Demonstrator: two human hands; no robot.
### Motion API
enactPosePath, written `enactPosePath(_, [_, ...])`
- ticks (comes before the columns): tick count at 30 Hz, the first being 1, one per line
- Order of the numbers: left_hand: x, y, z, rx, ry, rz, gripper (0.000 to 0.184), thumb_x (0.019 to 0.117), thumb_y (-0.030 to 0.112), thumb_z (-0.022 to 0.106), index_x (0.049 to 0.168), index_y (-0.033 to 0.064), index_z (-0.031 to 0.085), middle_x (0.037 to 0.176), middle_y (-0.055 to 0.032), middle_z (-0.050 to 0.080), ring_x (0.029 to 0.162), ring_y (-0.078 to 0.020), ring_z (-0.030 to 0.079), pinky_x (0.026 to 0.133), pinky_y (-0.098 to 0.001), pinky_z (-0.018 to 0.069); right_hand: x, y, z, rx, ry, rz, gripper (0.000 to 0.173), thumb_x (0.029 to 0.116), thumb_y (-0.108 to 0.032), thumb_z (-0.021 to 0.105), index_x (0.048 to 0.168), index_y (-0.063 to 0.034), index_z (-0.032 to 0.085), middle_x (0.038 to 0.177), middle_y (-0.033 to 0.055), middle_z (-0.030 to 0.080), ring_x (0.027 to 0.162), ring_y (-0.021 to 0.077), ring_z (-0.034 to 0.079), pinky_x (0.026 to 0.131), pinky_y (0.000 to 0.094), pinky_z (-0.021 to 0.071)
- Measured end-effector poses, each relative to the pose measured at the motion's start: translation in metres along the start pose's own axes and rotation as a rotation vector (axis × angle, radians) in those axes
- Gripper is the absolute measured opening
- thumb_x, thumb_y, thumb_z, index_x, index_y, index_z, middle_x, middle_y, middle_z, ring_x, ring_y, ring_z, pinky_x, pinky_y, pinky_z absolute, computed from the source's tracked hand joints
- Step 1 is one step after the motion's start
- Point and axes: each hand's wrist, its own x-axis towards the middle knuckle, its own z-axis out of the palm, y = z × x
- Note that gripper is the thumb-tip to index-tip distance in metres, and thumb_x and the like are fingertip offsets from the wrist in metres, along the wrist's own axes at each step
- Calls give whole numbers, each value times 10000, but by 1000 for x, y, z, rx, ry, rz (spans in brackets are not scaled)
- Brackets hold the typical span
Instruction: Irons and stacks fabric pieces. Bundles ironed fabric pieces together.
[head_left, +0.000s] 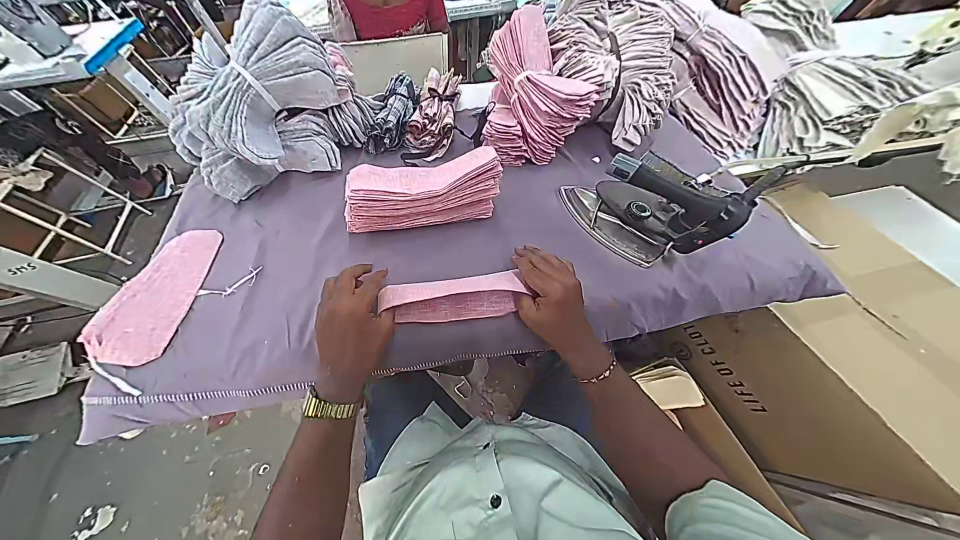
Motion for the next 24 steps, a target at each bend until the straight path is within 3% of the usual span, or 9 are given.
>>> enactPosePath(2, [2,1,-1,-102,18,111,350,872,266,709,1195,138,754,1224,-89,698,1112,-261,654,948,-444,544,1,-2,-5,72,18,-53,270,935,-197,633,1130,-86,782,1244,55,741,1242,209,651,1069,504,483])
enactPosePath(4, [-3,4,2,-207,16,247,260,963,215,647,1175,121,766,1202,-63,739,1150,-202,690,1018,-418,558,-2,-10,-12,132,19,-119,195,972,-186,659,1068,-97,804,1144,39,778,1130,169,711,1069,491,492])
enactPosePath(6, [-8,2,9,-198,-66,303,295,1003,162,538,1189,128,765,1255,-26,738,1222,-183,677,1126,-480,495,-8,-12,-14,98,-44,-139,215,1003,-184,613,1039,-119,814,1093,12,793,1082,136,734,1110,509,462])
enactPosePath(8, [-10,0,11,-168,-124,280,349,998,145,487,1217,138,758,1317,-5,713,1280,-180,643,1156,-509,462,-14,-9,-13,32,-109,-107,260,1029,-228,563,1081,-153,807,1146,-18,783,1154,126,708,1152,549,409])
enactPosePath(14, [-8,3,10,-160,-162,209,401,971,196,458,1234,165,760,1328,13,708,1283,-160,640,1171,-555,422,-14,-11,-16,17,-168,-6,284,1028,-266,543,1118,-203,805,1212,-59,761,1217,108,672,1172,652,297])
enactPosePath(18, [-8,2,8,-172,-193,201,425,967,230,449,1265,171,746,1351,20,695,1311,-151,617,1180,-592,390,-10,-10,-19,44,-211,20,279,1010,-313,569,1113,-212,809,1205,-70,762,1207,94,673,1167,659,286])
enactPosePath(20, [-7,2,6,-204,-206,177,427,973,272,451,1264,177,747,1349,33,696,1320,-131,606,1191,-585,379,-8,-11,-21,34,-236,21,306,1004,-401,585,1109,-222,809,1207,-77,760,1202,88,673,1156,652,294])
enactPosePath(22, [-4,5,7,-228,-168,145,387,1020,342,479,1227,180,763,1305,36,719,1289,-118,628,1181,-565,408,-4,-10,-24,43,-267,43,372,996,-525,594,1092,-242,816,1196,-90,763,1187,74,677,1144,640,309])
enactPosePath(24, [1,10,12,-182,-104,125,343,1053,389,528,1159,188,785,1224,30,752,1204,-117,679,1096,-483,508,4,-8,-23,47,-271,52,336,1014,-479,583,1033,-245,824,1114,-88,785,1112,72,707,1100,617,356])
